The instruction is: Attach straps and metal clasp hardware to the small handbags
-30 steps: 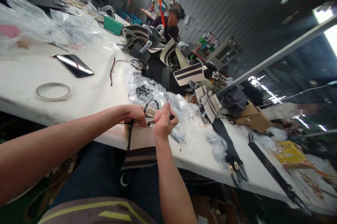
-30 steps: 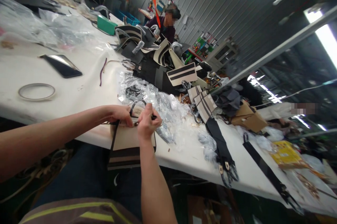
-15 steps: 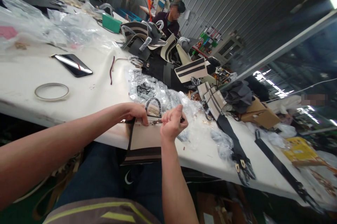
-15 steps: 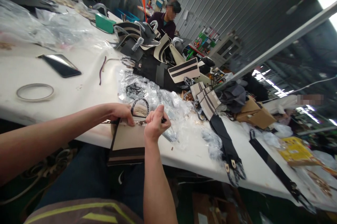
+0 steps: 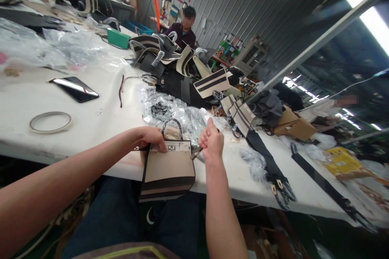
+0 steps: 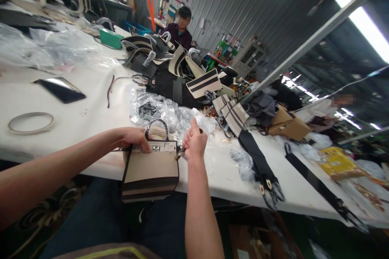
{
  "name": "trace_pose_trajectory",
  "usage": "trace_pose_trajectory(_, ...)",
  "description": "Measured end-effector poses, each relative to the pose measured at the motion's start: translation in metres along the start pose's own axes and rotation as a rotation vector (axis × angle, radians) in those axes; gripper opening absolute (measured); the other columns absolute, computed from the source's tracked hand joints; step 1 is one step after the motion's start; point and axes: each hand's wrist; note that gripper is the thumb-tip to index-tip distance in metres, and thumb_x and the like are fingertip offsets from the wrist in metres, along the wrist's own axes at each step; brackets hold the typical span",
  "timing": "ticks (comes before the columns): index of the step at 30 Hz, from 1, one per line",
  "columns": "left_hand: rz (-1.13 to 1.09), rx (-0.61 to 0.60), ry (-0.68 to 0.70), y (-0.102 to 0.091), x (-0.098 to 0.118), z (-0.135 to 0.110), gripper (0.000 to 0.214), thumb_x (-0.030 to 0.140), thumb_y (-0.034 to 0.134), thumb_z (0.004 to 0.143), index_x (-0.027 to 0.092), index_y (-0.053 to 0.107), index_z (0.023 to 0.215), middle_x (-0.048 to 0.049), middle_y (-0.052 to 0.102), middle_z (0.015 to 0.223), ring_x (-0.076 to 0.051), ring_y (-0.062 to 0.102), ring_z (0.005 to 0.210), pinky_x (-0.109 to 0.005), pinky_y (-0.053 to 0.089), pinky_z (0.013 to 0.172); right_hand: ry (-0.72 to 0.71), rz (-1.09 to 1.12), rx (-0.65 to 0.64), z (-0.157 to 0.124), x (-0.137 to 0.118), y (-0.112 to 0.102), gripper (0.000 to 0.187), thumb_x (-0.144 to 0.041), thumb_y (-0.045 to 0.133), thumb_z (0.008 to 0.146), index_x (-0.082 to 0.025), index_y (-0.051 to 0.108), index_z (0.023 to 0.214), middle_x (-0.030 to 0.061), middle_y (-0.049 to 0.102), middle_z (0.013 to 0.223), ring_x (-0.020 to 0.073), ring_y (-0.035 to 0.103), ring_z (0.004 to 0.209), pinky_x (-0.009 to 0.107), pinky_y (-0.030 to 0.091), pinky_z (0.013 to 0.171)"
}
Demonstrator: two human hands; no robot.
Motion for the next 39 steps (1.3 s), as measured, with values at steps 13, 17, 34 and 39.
trace_pose_trajectory(13,0.092,-0.105,0.047,-0.008,0.000,-0.005,0.041,0.025,0.098,0.051,0.016,0.086,0.089,-0.0137,0.086,0.094,-0.031,0.080,0.079,-0.039,0.071,0.075,-0.276,-0.966,0.100,0.044,0.051,-0.092,0.035,-0.053,0.074,0.095,-0.021,0.070,0.082,0.0129,0.069,0.096,0.0299,0.064,0.101,0.041,0.052,0.096)
trace_pose_trajectory(17,0.111,-0.126,0.121,-0.007,0.002,-0.011,0.040,0.035,0.101,0.059,0.016,0.087,0.091,-0.0120,0.085,0.095,-0.027,0.080,0.083,-0.033,0.068,0.077,-0.559,-0.872,-0.002,0.015,0.052,-0.083,0.040,-0.053,0.062,0.107,-0.018,0.080,0.109,0.0183,0.072,0.123,0.0327,0.066,0.120,0.047,0.050,0.110)
trace_pose_trajectory(34,0.271,-0.109,0.318,0.004,0.004,-0.027,0.038,0.045,0.097,0.073,0.015,0.089,0.094,-0.0090,0.084,0.098,-0.028,0.073,0.091,-0.035,0.060,0.092,-0.073,-0.379,-0.779,-0.012,0.042,-0.065,0.045,-0.049,0.086,0.092,-0.016,0.083,0.123,0.0066,0.084,0.113,0.0231,0.074,0.100,0.034,0.057,0.094)
trace_pose_trajectory(39,0.251,-0.098,0.306,0.008,0.007,-0.030,0.045,0.051,0.096,0.077,0.017,0.089,0.106,-0.0100,0.085,0.113,-0.030,0.075,0.103,-0.035,0.060,0.097,-0.063,-0.385,-0.648,-0.025,0.042,-0.069,0.048,-0.044,0.086,0.091,-0.018,0.080,0.131,0.0065,0.083,0.112,0.0232,0.075,0.101,0.035,0.058,0.094)
Point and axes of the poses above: each hand's wrist, its own z-axis towards the middle knuckle, its own y-axis out of the palm, x = y × z
